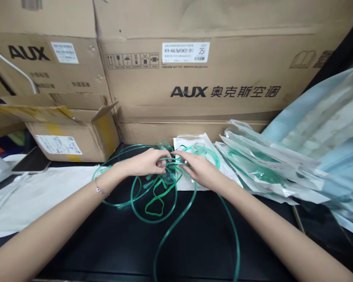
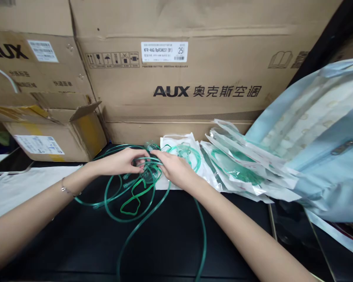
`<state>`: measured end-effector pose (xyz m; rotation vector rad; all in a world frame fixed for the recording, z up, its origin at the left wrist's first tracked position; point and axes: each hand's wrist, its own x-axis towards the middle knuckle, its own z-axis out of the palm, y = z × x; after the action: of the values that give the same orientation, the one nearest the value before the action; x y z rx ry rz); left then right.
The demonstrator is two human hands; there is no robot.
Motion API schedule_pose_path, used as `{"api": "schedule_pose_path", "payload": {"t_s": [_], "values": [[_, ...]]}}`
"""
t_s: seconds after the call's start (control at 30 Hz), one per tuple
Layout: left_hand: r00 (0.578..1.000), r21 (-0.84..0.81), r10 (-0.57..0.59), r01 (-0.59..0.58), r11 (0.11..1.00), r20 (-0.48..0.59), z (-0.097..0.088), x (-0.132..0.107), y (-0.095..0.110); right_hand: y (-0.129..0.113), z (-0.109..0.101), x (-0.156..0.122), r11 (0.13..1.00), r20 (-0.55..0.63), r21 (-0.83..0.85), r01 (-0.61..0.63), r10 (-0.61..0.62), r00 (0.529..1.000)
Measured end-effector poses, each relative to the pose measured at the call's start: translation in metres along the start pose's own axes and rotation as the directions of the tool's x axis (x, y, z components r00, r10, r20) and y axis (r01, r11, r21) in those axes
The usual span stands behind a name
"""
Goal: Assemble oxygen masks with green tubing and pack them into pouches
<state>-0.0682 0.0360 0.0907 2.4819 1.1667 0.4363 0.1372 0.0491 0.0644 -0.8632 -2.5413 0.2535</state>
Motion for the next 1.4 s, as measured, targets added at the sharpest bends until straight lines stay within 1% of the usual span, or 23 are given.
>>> {"api": "schedule_pose_path", "payload": {"t_s": [0.03, 0.1, 0.13, 0.2, 0.3, 0.37, 0.43, 0.47, 0.5, 0.57, 0.63, 0.73, 0.8, 0.83, 0.87, 0.97, 1.0, 1.07, 1.17, 1.2, 1.27, 1.33, 1.4], "values": [[0.999, -0.136, -0.046, 0.044, 0.990, -0.013, 0.002, -0.002, -0.001, 0.004, 0.001, -0.001, 0.998, -0.029, 0.051, 0.021, -0.019, 0.999], [0.989, -0.385, -0.146, 0.128, 0.914, -0.017, 0.006, -0.004, -0.004, 0.009, 0.003, -0.002, 0.981, -0.074, 0.193, 0.027, -0.013, 0.997], [0.982, -0.478, -0.188, 0.158, 0.864, -0.016, 0.008, -0.003, -0.005, 0.010, 0.004, -0.002, 0.960, -0.086, 0.281, 0.012, 0.013, 0.996], [0.965, -0.593, -0.259, 0.192, 0.782, -0.030, 0.012, -0.001, -0.008, 0.009, 0.002, -0.002, 0.883, -0.073, 0.467, -0.035, 0.078, 0.994], [0.936, -0.651, -0.347, 0.230, 0.723, -0.056, 0.015, 0.004, -0.011, 0.007, -0.003, -0.002, 0.743, -0.063, 0.661, -0.106, 0.195, 0.979], [0.925, -0.651, -0.377, 0.256, 0.715, -0.050, 0.015, 0.005, -0.012, 0.009, -0.008, -0.001, 0.675, -0.136, 0.727, -0.123, 0.318, 0.938], [0.928, -0.641, -0.372, 0.271, 0.718, -0.026, 0.014, 0.003, -0.012, 0.014, -0.011, -0.001, 0.646, -0.234, 0.758, -0.088, 0.396, 0.888], [0.932, -0.635, -0.361, 0.274, 0.722, -0.009, 0.013, 0.002, -0.011, 0.016, -0.012, -0.001, 0.640, -0.268, 0.766, -0.064, 0.407, 0.873], [0.937, -0.631, -0.350, 0.273, 0.726, 0.003, 0.011, 0.000, -0.010, 0.017, -0.014, -0.001, 0.635, -0.275, 0.771, -0.053, 0.407, 0.871], [0.941, -0.631, -0.338, 0.257, 0.732, -0.008, 0.009, -0.002, -0.008, 0.018, -0.016, -0.002, 0.606, -0.199, 0.790, -0.095, 0.400, 0.894], [0.934, -0.651, -0.349, 0.219, 0.727, -0.076, 0.006, -0.002, -0.005, 0.016, -0.017, -0.002, 0.558, -0.038, 0.806, -0.197, 0.381, 0.924], [0.892, -0.690, -0.402, 0.160, 0.706, -0.205, 0.003, 0.000, -0.003, 0.009, -0.019, -0.002, 0.485, 0.183, 0.817, -0.313, 0.297, 0.937], [0.861, -0.694, -0.440, 0.154, 0.703, -0.255, 0.002, 0.001, -0.004, 0.005, -0.021, -0.001, 0.457, 0.254, 0.818, -0.348, 0.256, 0.933], [0.854, -0.690, -0.448, 0.157, 0.706, -0.264, 0.002, 0.002, -0.005, 0.003, -0.022, -0.001, 0.476, 0.267, 0.804, -0.357, 0.247, 0.932], [0.858, -0.683, -0.442, 0.160, 0.712, -0.260, 0.001, 0.002, -0.006, 0.002, -0.022, -0.001, 0.524, 0.264, 0.774, -0.356, 0.244, 0.933], [0.911, -0.621, -0.356, 0.157, 0.768, -0.210, -0.002, 0.000, -0.012, 0.002, -0.022, -0.003, 0.761, 0.174, 0.587, -0.276, 0.214, 0.961], [0.926, -0.579, -0.324, 0.158, 0.800, -0.194, -0.003, -0.001, -0.014, 0.002, -0.022, -0.004, 0.821, 0.143, 0.517, -0.241, 0.195, 0.970], [0.941, -0.472, -0.288, 0.176, 0.864, -0.176, -0.006, -0.004, -0.018, 0.004, -0.021, -0.005, 0.890, 0.112, 0.407, -0.206, 0.175, 0.978], [0.946, -0.336, -0.283, 0.217, 0.916, -0.161, -0.007, -0.008, -0.021, 0.005, -0.021, -0.004, 0.947, 0.114, 0.253, -0.197, 0.173, 0.978], [0.947, -0.314, -0.282, 0.224, 0.923, -0.153, -0.007, -0.009, -0.021, 0.004, -0.022, -0.003, 0.962, 0.095, 0.202, -0.185, 0.168, 0.981], [0.953, -0.291, -0.275, 0.229, 0.929, -0.125, -0.007, -0.011, -0.020, 0.004, -0.022, -0.001, 0.980, 0.013, 0.130, -0.148, 0.147, 0.989], [0.960, -0.269, -0.271, 0.243, 0.932, -0.070, -0.007, -0.012, -0.021, 0.003, -0.022, 0.001, 0.980, -0.094, 0.142, -0.140, 0.154, 0.984], [0.969, -0.206, -0.245, 0.238, 0.949, -0.010, -0.007, -0.014, -0.023, 0.002, -0.021, 0.001, 0.947, -0.156, 0.278, -0.161, 0.210, 0.965]]}}
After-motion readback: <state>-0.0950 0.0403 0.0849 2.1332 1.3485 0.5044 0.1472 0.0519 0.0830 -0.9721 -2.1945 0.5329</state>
